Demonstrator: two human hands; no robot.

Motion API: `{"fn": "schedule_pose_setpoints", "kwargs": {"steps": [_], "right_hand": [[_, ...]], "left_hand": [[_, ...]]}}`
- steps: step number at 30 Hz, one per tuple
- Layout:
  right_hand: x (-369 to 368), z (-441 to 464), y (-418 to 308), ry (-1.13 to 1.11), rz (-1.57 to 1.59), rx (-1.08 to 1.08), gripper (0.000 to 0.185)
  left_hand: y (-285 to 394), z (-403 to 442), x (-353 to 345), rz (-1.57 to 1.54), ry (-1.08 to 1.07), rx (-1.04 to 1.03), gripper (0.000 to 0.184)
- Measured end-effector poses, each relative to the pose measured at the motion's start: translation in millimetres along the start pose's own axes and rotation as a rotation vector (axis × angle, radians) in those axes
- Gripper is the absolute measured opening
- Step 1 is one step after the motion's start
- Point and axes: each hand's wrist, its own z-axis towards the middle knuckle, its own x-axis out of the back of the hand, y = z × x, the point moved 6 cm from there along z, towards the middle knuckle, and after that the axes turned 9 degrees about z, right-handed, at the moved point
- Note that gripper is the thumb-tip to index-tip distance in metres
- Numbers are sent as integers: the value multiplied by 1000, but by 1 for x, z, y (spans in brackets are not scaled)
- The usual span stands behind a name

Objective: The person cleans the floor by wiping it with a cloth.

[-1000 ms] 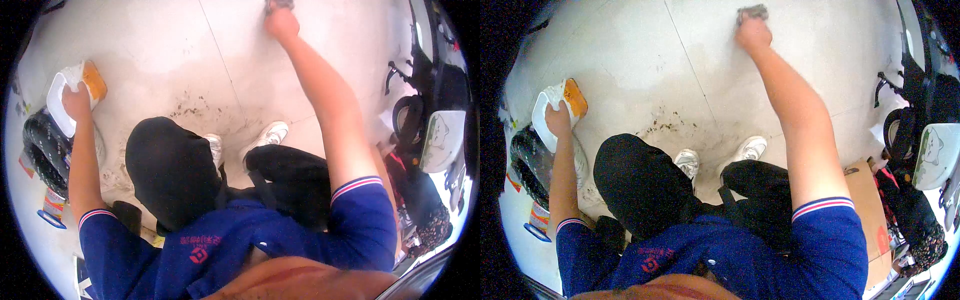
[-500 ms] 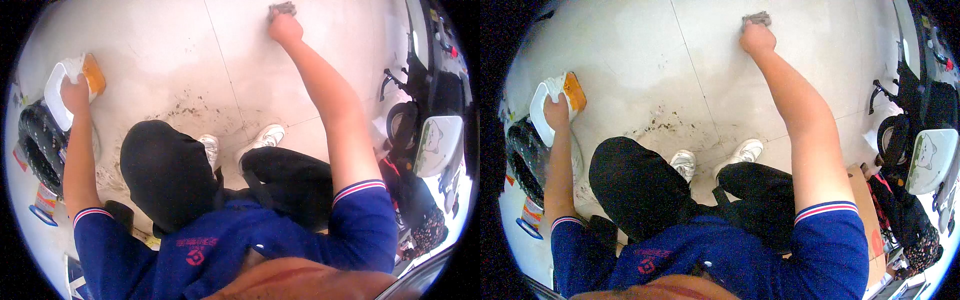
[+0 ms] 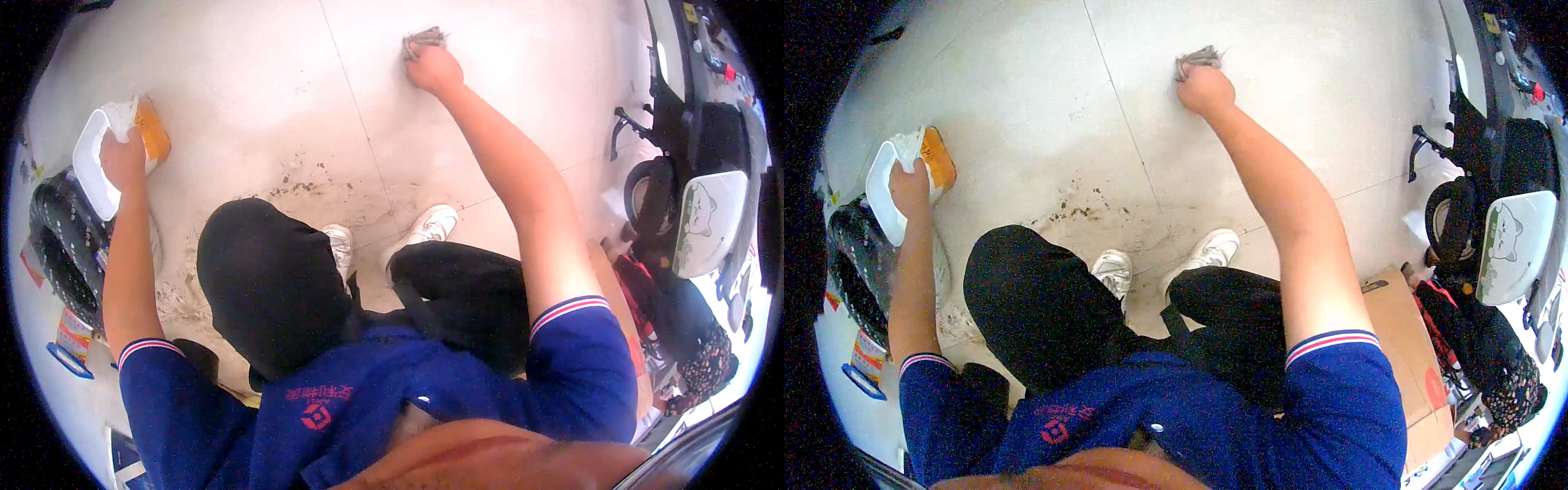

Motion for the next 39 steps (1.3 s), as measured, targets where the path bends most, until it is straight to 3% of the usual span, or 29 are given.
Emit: {"fn": "schedule_pose_setpoints", "kwargs": {"steps": [3,4,5,6,8,10,13,14,16,18,20,22,24,26,27,28,29,30,31,34,35,39], "right_hand": [[17,1,53,221,178,-85,38],[25,0,90,457,163,-11,40],[49,-14,107,488,231,-231,39],[54,-15,151,599,287,-205,41],[70,-38,204,619,302,-411,46],[61,-57,254,446,354,-744,48],[22,-63,313,215,182,-809,53],[19,-55,317,292,134,-750,55],[12,-35,303,441,36,-629,62],[20,-9,264,475,220,-613,73],[22,37,251,581,209,-605,75],[27,90,232,557,147,-425,76],[39,113,163,572,276,-196,73],[-5,157,106,621,-375,101,48],[-8,144,62,575,-37,255,56],[-16,130,23,532,273,237,57],[16,90,-42,312,417,228,59],[-22,86,-62,351,236,331,57],[-24,69,-94,270,286,430,51],[-64,55,-118,349,241,507,47],[-71,65,-118,294,116,456,45],[-61,62,-102,238,246,409,43]], "left_hand": [[-10,3,-7,14,105,-42,62],[-10,2,-7,4,141,-54,62],[-9,0,-8,-7,175,-69,61],[-9,-1,-9,12,154,-63,61],[-8,1,-7,44,115,-54,63],[-9,-1,-8,22,110,-22,64],[-15,4,-18,41,107,-18,65],[-18,5,-23,58,106,-25,65],[-14,5,-18,68,105,-23,66],[-10,4,-15,51,50,-6,66],[-8,6,-17,74,77,-12,65],[-14,8,-22,71,59,-27,64],[-13,7,-21,120,78,-35,65],[-12,7,-22,134,78,-36,65],[-12,8,-23,127,61,-40,65],[-11,8,-22,121,48,-44,65],[-11,8,-24,101,56,-34,64],[-13,7,-30,101,63,-27,63],[-20,7,-31,117,69,-36,62],[-16,11,-30,85,119,-44,55],[-12,12,-26,84,50,-13,52],[2,10,-16,32,123,-67,45]]}}
